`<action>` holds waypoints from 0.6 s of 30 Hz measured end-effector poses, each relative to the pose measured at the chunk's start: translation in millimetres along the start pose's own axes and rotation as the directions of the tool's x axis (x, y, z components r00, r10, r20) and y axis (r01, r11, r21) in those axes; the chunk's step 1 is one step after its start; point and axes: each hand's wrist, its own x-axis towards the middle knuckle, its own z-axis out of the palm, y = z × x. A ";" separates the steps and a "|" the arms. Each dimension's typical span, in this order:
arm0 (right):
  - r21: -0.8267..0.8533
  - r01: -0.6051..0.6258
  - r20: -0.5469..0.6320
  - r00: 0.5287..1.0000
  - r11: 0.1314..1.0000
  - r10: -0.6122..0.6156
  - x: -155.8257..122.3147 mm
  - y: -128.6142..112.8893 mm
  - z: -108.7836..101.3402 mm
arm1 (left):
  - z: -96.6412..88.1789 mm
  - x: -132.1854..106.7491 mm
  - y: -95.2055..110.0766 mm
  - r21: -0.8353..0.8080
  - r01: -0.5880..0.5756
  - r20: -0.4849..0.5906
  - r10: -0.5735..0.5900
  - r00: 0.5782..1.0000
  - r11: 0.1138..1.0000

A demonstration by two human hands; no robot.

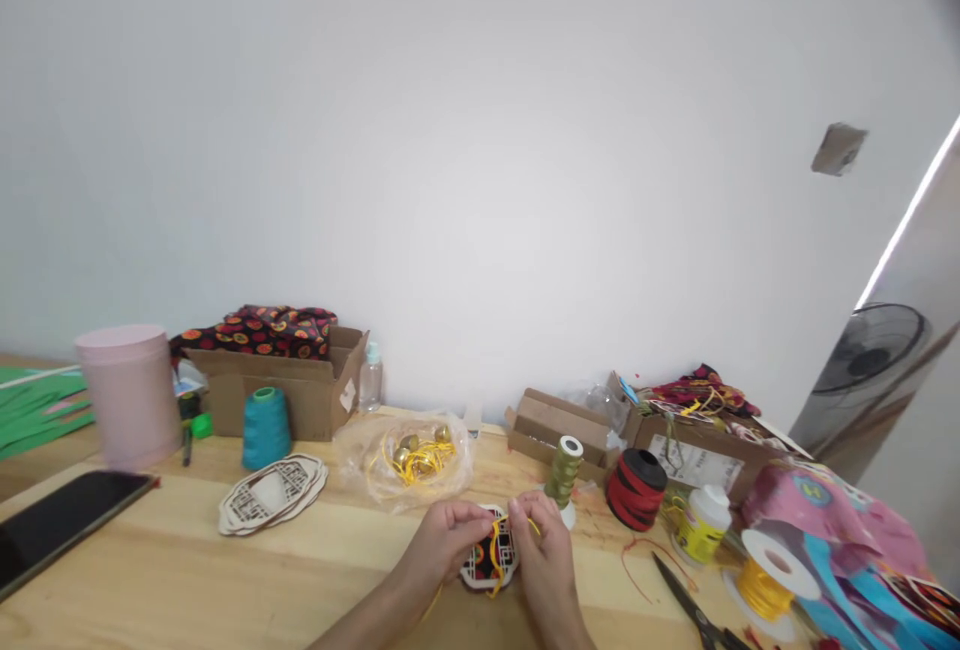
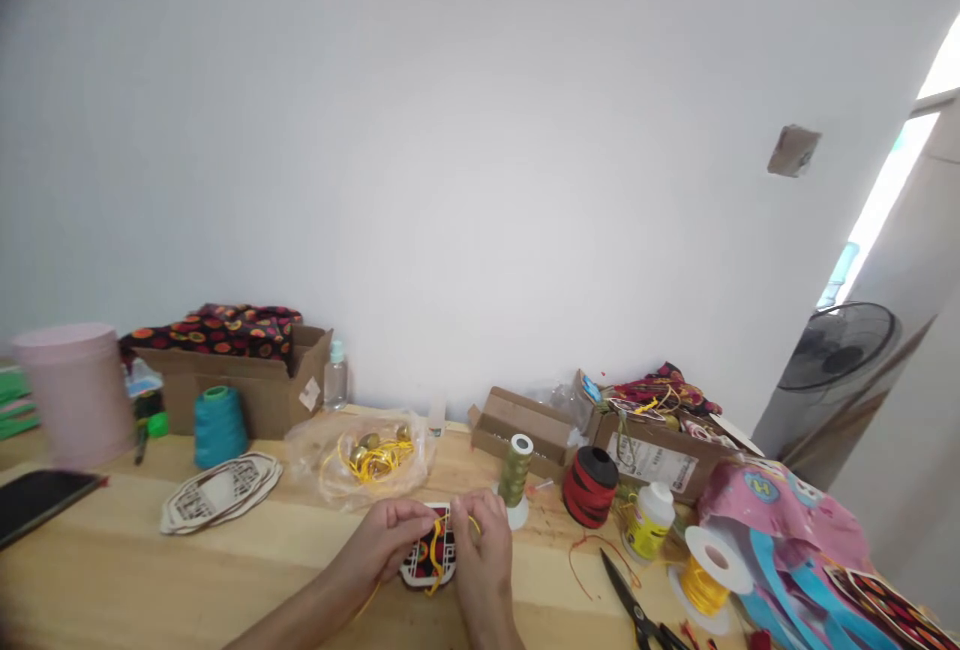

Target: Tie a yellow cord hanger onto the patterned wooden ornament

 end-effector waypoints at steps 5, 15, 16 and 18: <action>0.015 0.026 -0.042 0.999 1.000 -0.025 0.7 -0.6 -1.9 | -2.3 7.0 -6.8 -0.004 -0.036 0.020 0.036 0.999 0.999; 0.034 0.004 -0.087 0.996 0.999 -0.001 4.4 -1.1 -7.4 | -8.9 16.0 -17.2 0.056 -0.054 0.067 0.050 0.997 0.997; 0.038 -0.004 -0.086 0.996 0.999 0.007 4.5 0.3 -7.2 | -9.3 16.0 -17.3 0.065 -0.051 0.069 0.046 0.997 0.997; 0.050 -0.021 -0.076 0.997 0.999 0.025 4.2 3.4 -6.0 | -9.7 15.1 -17.2 0.081 -0.041 0.070 0.035 0.997 0.996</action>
